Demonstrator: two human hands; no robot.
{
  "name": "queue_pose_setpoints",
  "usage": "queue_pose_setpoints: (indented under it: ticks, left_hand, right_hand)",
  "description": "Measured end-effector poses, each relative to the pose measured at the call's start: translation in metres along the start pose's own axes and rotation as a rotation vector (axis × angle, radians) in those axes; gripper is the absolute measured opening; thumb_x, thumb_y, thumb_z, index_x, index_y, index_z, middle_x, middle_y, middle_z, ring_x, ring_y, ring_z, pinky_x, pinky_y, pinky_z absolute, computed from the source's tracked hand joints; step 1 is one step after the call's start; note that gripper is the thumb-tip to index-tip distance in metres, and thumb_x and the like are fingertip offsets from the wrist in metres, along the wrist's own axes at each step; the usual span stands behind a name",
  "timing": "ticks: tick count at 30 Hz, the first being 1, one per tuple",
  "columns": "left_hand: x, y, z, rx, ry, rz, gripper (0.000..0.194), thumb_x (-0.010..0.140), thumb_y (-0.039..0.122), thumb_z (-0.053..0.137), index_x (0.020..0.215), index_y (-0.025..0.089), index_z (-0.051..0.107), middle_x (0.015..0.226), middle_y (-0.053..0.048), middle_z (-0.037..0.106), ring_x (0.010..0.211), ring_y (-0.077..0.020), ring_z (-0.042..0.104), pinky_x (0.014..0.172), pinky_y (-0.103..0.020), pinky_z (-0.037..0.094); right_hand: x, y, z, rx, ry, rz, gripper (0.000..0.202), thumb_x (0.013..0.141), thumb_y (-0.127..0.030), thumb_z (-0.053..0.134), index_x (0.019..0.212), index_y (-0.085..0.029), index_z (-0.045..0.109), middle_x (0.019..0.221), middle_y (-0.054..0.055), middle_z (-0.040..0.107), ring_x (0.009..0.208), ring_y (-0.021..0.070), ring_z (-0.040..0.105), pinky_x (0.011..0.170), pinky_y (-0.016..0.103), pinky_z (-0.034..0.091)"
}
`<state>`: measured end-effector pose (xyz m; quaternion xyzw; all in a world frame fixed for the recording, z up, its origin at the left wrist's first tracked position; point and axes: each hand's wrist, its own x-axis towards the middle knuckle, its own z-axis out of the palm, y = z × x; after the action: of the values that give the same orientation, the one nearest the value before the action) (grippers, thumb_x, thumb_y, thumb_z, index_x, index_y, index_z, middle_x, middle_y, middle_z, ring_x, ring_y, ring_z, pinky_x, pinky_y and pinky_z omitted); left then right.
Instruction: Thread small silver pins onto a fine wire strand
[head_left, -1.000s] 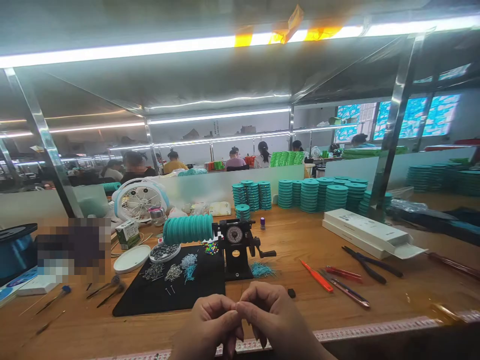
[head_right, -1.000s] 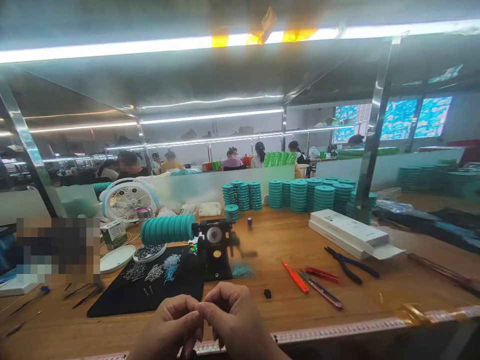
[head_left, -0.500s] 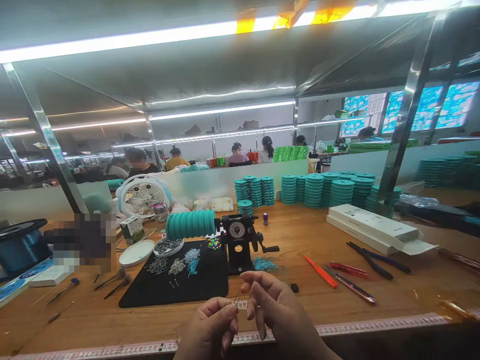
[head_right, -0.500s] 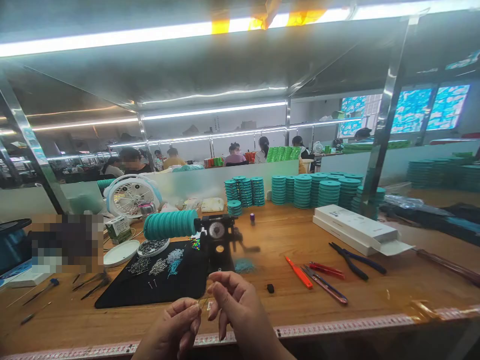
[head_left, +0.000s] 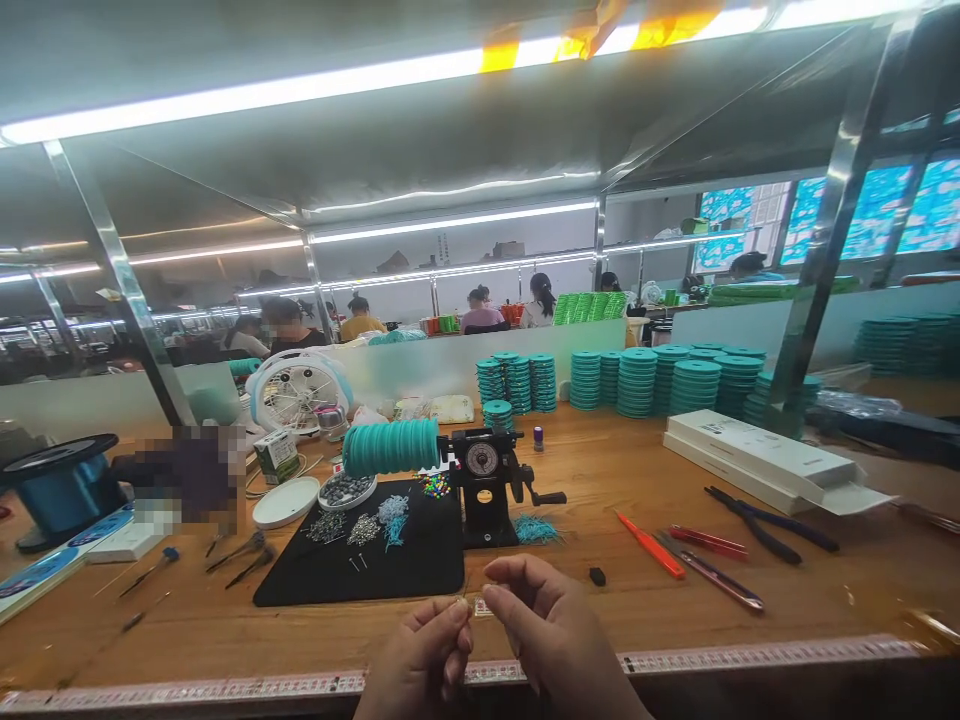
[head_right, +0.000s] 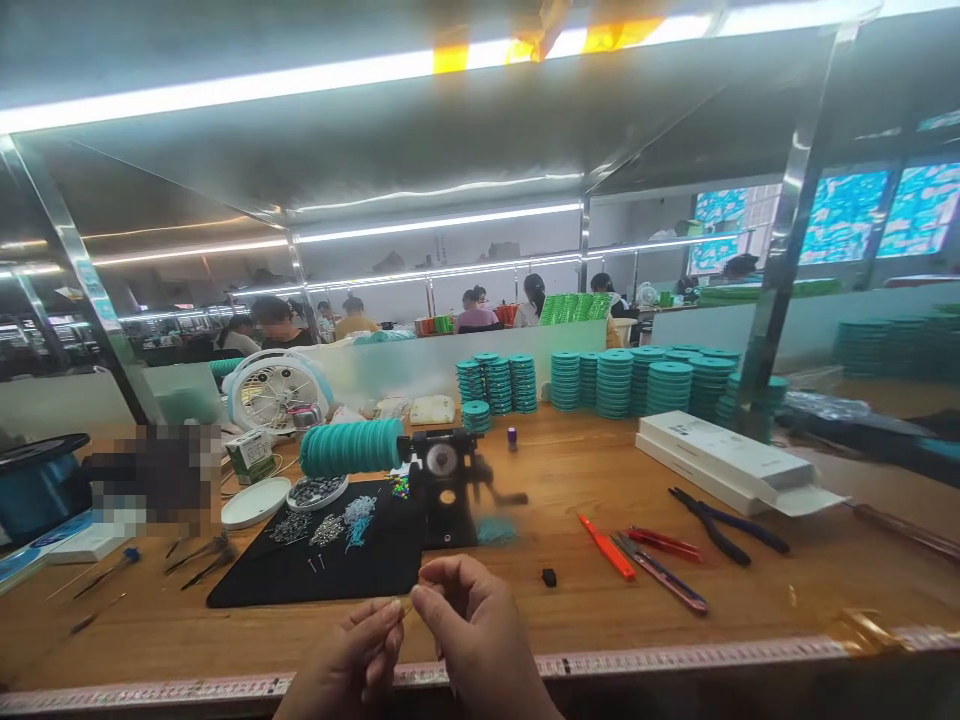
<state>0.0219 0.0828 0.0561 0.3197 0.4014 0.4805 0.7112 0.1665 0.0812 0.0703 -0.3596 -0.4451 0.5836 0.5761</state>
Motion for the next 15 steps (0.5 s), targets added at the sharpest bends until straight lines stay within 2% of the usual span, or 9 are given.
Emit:
queue_pose_setpoints:
  ticks: [5, 9, 15]
  left_hand:
    - [0.004, -0.004, -0.001, -0.003, -0.020, 0.006, 0.035, 0.053, 0.039, 0.085, 0.053, 0.012, 0.062, 0.043, 0.004, 0.050, 0.034, -0.0001, 0.032, 0.035, -0.013, 0.023]
    - [0.005, -0.004, -0.001, -0.015, -0.047, 0.022, 0.034, 0.056, 0.039, 0.084, 0.052, 0.012, 0.063, 0.039, 0.006, 0.046, 0.032, 0.0001, 0.029, 0.034, -0.013, 0.022]
    - [0.004, -0.002, 0.001, -0.042, -0.025, -0.001, 0.032, 0.054, 0.036, 0.086, 0.055, 0.012, 0.065, 0.044, 0.005, 0.051, 0.035, 0.0000, 0.034, 0.036, -0.011, 0.026]
  right_hand:
    - [0.004, -0.003, 0.003, 0.106, -0.068, 0.126, 0.038, 0.061, -0.046, 0.077, 0.058, -0.017, 0.053, 0.039, -0.011, 0.035, 0.037, 0.0022, 0.020, 0.037, 0.020, 0.012]
    - [0.004, 0.002, 0.001, 0.273, -0.085, 0.195, 0.032, 0.058, -0.035, 0.077, 0.055, -0.018, 0.050, 0.036, -0.012, 0.034, 0.036, 0.0024, 0.017, 0.039, 0.021, 0.008]
    - [0.005, 0.012, 0.003, 0.318, -0.095, 0.224, 0.029, 0.057, -0.029, 0.074, 0.052, -0.020, 0.047, 0.037, -0.011, 0.038, 0.034, 0.0027, 0.020, 0.037, 0.020, 0.010]
